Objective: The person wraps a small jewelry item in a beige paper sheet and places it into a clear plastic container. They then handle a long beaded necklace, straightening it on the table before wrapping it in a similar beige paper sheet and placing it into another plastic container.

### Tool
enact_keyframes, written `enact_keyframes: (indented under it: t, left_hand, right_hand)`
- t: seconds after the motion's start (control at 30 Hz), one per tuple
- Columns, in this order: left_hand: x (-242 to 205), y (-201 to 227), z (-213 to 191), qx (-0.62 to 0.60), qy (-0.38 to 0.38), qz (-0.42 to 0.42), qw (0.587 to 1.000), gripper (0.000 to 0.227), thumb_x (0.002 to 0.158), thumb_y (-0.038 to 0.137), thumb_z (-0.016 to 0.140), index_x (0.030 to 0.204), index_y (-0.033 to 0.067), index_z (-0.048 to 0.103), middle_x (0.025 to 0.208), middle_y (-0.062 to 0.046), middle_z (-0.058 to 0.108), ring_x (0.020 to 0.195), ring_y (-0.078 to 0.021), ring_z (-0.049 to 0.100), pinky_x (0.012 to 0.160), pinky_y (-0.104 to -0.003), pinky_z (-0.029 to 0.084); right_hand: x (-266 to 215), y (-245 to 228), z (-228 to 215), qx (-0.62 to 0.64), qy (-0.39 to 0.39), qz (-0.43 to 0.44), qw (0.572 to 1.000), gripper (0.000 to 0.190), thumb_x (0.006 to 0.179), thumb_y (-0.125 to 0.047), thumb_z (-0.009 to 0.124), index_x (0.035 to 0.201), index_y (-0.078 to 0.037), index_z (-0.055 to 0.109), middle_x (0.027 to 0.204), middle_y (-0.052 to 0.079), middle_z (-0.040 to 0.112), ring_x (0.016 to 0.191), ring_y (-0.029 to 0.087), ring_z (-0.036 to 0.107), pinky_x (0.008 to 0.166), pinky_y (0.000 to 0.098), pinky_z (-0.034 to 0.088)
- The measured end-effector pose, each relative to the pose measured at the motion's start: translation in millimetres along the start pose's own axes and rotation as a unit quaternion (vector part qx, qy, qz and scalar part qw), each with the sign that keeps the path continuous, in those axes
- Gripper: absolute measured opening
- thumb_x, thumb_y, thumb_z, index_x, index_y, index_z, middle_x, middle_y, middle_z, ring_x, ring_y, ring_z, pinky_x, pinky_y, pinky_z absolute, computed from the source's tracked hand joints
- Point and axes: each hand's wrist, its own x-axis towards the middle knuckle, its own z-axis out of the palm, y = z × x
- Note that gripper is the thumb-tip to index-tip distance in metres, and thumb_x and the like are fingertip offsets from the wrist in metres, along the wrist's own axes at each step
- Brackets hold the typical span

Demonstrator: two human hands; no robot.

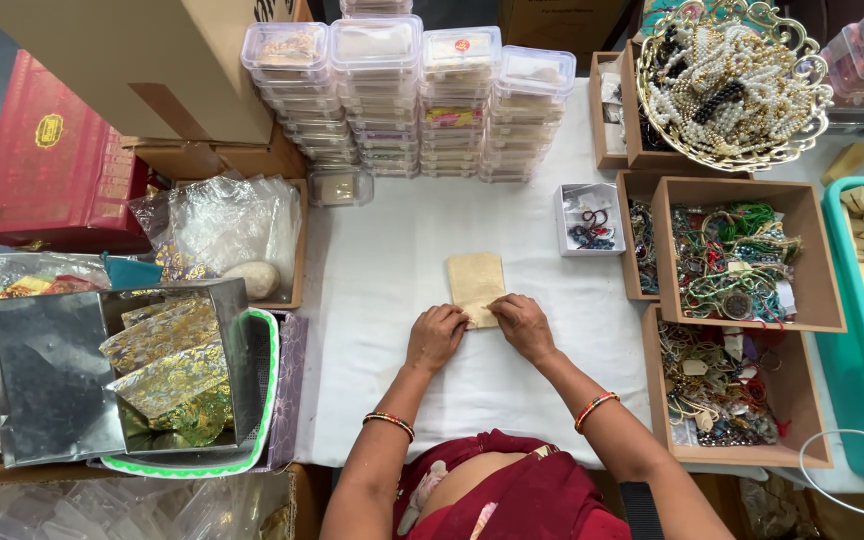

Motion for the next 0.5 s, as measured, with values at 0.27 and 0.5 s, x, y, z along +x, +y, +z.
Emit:
enact_keyframes:
  t: [0.27,0.5]
  left_hand:
    - [10,10,3,0.062,-0.021,0.004,0.998,0.016,0.088,0.012,0.075,0.104,0.0109,0.073,0.092,-0.001,0.07,0.089,-0.0211,0.066,0.077,-0.038,0.053]
    - [12,23,-12,0.04,-0.018,0.024,0.999,0.029,0.078,0.03,0.081,0.097,0.0093,0.074,0.093,-0.005,0.068,0.087,-0.0227,0.066,0.073,-0.036,0.055]
  right_hand:
    - [10,-11,-1,-0.007,-0.024,0.006,1.0,0.009,0.089,-0.007,0.074,0.097,-0.01,0.073,0.092,0.003,0.07,0.086,0.025,0.066,0.082,0.0386,0.052]
    - [2,-20,-25,0.024,-0.03,-0.063,0.997,0.031,0.074,-0.011,0.08,0.103,-0.005,0.072,0.105,0.01,0.069,0.096,0.029,0.065,0.086,0.0399,0.053]
